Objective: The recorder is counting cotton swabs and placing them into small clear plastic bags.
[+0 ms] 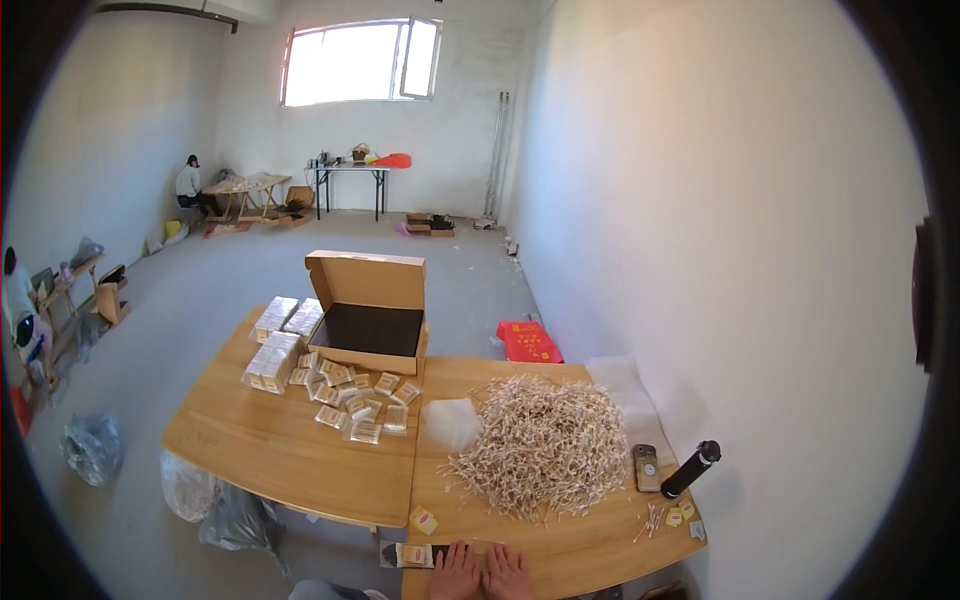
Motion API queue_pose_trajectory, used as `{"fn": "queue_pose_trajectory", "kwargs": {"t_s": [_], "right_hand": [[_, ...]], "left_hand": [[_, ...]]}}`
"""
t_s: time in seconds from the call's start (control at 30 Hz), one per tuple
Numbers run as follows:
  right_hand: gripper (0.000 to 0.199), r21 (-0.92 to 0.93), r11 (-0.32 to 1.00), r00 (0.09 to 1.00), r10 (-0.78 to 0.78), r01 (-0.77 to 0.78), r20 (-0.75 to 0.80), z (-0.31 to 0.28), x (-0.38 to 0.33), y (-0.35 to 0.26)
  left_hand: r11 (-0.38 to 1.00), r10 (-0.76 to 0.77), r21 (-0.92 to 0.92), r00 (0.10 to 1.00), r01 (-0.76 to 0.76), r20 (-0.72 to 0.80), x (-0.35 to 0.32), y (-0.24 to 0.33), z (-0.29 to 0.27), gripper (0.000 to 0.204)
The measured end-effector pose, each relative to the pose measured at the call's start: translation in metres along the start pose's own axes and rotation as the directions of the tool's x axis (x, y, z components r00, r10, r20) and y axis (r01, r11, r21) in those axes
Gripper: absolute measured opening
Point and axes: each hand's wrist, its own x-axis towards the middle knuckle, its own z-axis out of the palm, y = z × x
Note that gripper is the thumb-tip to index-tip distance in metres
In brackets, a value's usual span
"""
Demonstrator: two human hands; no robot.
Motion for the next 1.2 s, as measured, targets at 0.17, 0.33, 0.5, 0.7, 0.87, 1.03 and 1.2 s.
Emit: {"fn": "queue_pose_trajectory", "kwargs": {"t_s": [0.17,0.33,0.5,0.7,0.87,1.03,1.2], "right_hand": [[0.056,0.055,0.998,1.0,-0.006,0.007,-0.024,0.01,0.003,0.002],[0.055,0.049,0.999,1.0,-0.011,0.012,-0.029,0.014,0.002,0.003],[0.055,0.125,0.99,0.998,0.06,-0.062,0.017,-0.001,0.002,-0.003],[0.058,0.245,0.967,0.992,0.048,-0.075,0.116,-0.001,0.002,0.001],[0.058,0.394,0.903,0.97,0.085,-0.171,0.228,-0.043,0.003,-0.008],[0.056,0.275,0.945,0.965,0.114,-0.179,0.235,-0.042,0.0,-0.008],[0.055,0.189,0.976,0.988,0.084,-0.107,0.127,-0.03,0.001,-0.012]], "left_hand": [[0.998,0.049,0.034,0.998,-0.047,-0.035,0.0,-0.003,0.006,0.05],[0.986,0.116,0.13,0.991,-0.108,-0.062,0.0,-0.011,0.02,0.05],[0.984,0.124,0.133,0.991,-0.117,-0.05,-0.002,-0.016,0.025,0.049],[0.994,0.097,0.039,0.992,-0.1,0.085,0.001,-0.011,0.005,0.049],[1.0,-0.005,-0.021,0.992,0.007,0.127,0.002,-0.004,-0.006,0.051],[0.999,-0.01,0.052,0.983,0.0,0.183,0.004,0.033,-0.055,0.057],[0.858,0.378,0.448,0.899,-0.251,-0.22,-0.002,-0.011,-0.005,0.08]]}}
